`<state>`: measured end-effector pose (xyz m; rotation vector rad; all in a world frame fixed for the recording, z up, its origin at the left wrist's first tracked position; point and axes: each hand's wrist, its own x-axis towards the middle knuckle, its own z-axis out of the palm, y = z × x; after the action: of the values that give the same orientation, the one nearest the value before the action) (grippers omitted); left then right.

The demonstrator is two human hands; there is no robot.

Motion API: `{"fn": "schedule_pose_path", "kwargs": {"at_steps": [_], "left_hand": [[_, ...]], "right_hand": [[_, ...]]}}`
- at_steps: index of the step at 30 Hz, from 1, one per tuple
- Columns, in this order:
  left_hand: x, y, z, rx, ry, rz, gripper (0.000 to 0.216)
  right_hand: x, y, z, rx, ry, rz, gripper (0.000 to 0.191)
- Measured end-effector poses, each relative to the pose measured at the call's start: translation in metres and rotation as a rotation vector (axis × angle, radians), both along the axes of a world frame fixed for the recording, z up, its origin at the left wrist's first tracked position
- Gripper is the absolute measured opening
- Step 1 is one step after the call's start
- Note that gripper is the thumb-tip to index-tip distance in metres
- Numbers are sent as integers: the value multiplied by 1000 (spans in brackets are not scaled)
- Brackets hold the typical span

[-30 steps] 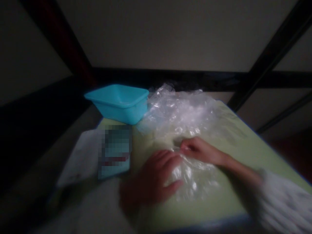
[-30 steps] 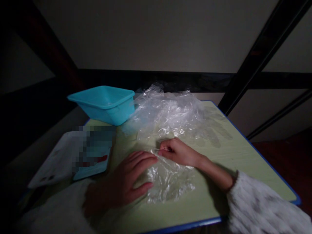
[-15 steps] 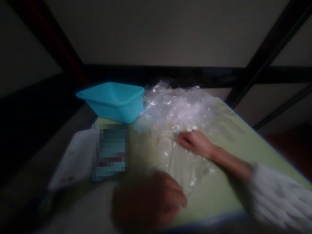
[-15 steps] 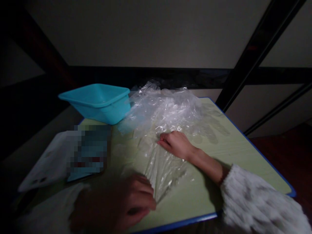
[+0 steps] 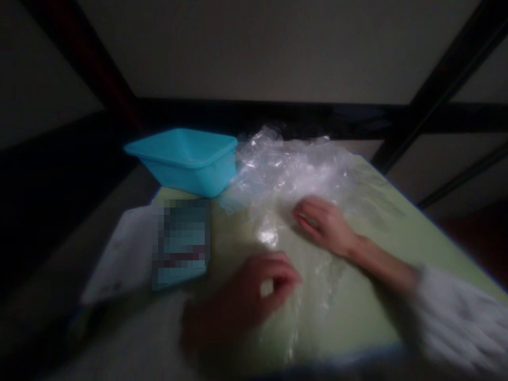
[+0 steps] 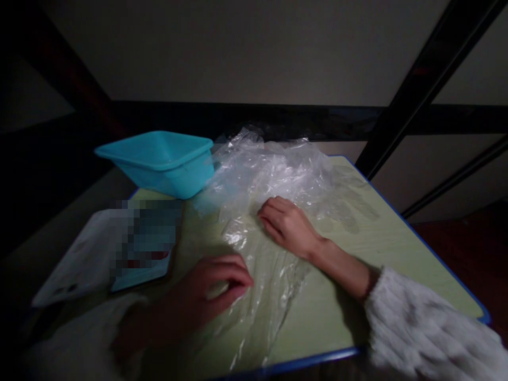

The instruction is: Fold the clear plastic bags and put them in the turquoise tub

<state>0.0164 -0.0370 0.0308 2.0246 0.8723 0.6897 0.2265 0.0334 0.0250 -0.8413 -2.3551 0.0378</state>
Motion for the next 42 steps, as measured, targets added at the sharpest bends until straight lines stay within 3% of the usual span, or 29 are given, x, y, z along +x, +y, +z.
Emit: {"fn": "schedule_pose_path", "kwargs": {"at_steps": [2, 4, 8, 11, 16, 20, 26, 37, 40, 42], "left_hand": [[1, 4, -14, 53, 34, 63, 19], [0, 6, -23, 113, 93, 21, 31], [-4, 7, -22, 268, 231, -33, 41], [-7, 11, -19, 357, 293, -65, 52], [-11, 17, -23, 440, 308, -93, 70], [-13, 19, -26, 453, 386, -110, 78], [-15, 19, -28, 464, 547, -125, 89], [-18, 22, -29, 490, 537, -144, 90], [-19, 18, -24, 630, 484, -116, 85], [-19, 10, -19, 762, 389, -74, 67]], "right_hand": [[-7, -10, 3, -129, 79, 159, 23], [-14, -20, 3, -246, 68, 264, 30], [-19, -28, -3, -355, -60, 324, 40], [-14, -25, -10, -346, -179, 355, 48], [3, -22, -18, -275, -288, 426, 87], [17, -23, -20, -269, -337, 437, 102], [30, -27, -18, -281, -418, 465, 109], [41, -28, -7, -457, -394, 517, 125], [43, -26, 3, -497, -294, 557, 115], [44, -25, 12, -534, -165, 542, 89]]}}
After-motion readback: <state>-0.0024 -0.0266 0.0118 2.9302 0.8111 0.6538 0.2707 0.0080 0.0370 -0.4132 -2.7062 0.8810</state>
